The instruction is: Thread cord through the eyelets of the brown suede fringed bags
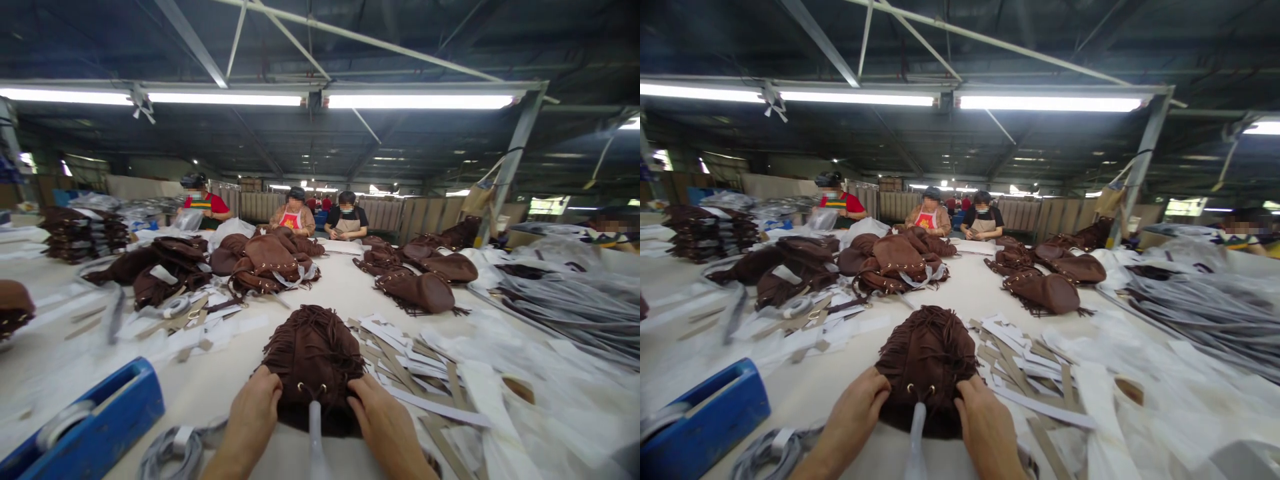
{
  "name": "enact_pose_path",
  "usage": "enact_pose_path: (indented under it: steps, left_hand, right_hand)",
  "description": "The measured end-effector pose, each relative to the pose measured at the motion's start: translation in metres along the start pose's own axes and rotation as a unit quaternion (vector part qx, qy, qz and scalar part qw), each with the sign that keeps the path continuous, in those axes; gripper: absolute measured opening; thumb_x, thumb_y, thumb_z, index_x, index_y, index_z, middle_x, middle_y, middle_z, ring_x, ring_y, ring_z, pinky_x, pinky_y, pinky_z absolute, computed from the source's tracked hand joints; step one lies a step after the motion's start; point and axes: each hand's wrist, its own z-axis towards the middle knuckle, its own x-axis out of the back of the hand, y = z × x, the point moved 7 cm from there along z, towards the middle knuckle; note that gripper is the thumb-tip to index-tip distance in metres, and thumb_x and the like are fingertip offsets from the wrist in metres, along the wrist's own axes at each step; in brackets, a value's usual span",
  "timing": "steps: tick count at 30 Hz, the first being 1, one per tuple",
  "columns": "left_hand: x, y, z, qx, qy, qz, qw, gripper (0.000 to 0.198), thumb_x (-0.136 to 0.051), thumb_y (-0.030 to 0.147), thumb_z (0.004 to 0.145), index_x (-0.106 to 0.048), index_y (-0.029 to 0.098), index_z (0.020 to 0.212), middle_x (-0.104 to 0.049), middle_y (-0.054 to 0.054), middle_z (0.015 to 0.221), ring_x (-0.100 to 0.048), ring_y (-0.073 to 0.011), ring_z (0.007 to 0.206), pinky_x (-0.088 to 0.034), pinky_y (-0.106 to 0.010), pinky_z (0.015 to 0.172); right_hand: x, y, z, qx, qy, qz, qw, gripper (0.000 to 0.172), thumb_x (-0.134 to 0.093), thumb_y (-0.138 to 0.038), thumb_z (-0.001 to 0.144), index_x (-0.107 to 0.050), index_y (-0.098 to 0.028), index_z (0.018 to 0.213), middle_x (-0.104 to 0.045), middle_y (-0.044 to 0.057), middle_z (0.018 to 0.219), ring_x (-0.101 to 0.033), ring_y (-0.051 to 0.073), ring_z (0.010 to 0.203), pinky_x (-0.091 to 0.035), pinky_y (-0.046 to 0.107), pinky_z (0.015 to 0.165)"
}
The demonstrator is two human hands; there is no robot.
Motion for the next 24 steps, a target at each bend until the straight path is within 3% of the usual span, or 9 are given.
enact_pose_path:
  steps: [3, 9, 14, 24]
  left_hand:
    - [-0.006, -0.009, 0.002, 0.031, -0.013, 0.058, 0.998, 0.022, -0.046, 0.012, 0.087, -0.065, 0.021, 0.083, -0.062, -0.005, 0.098, -0.061, -0.0197, 0.09, -0.041, -0.028, 0.075]
    - [-0.01, -0.009, 0.005, -0.016, -0.002, 0.063, 0.998, 0.026, -0.048, 0.012, 0.089, -0.068, 0.026, 0.098, -0.065, -0.002, 0.094, -0.061, -0.0196, 0.092, -0.043, -0.029, 0.078]
    - [0.008, -0.002, 0.008, -0.072, 0.103, 0.115, 0.985, 0.024, -0.053, 0.01, 0.084, -0.068, 0.024, 0.097, -0.062, -0.006, 0.101, -0.052, -0.0262, 0.103, -0.039, -0.039, 0.089]
    - [-0.006, -0.013, 0.015, -0.083, 0.066, -0.007, 0.994, 0.029, -0.051, 0.002, 0.074, -0.061, 0.021, 0.095, -0.054, -0.005, 0.1, -0.05, -0.021, 0.098, -0.041, -0.033, 0.088]
  right_hand:
    - [-0.002, -0.002, 0.001, -0.009, -0.028, -0.035, 0.999, 0.017, -0.048, -0.011, 0.088, -0.059, -0.023, 0.089, -0.064, 0.003, 0.095, -0.065, 0.023, 0.085, -0.042, 0.03, 0.063]
    - [-0.007, 0.0, 0.004, 0.004, -0.05, -0.04, 0.998, 0.025, -0.044, -0.008, 0.09, -0.058, -0.027, 0.098, -0.063, 0.002, 0.096, -0.066, 0.02, 0.078, -0.036, 0.028, 0.057]
    - [-0.011, 0.002, 0.004, -0.008, -0.021, -0.046, 0.999, 0.024, -0.044, -0.002, 0.087, -0.057, -0.022, 0.088, -0.063, 0.003, 0.092, -0.063, 0.021, 0.078, -0.035, 0.029, 0.06]
    - [-0.007, 0.007, 0.005, -0.001, -0.011, -0.027, 1.0, 0.026, -0.042, 0.002, 0.084, -0.055, -0.021, 0.085, -0.064, 0.003, 0.088, -0.06, 0.021, 0.081, -0.034, 0.029, 0.064]
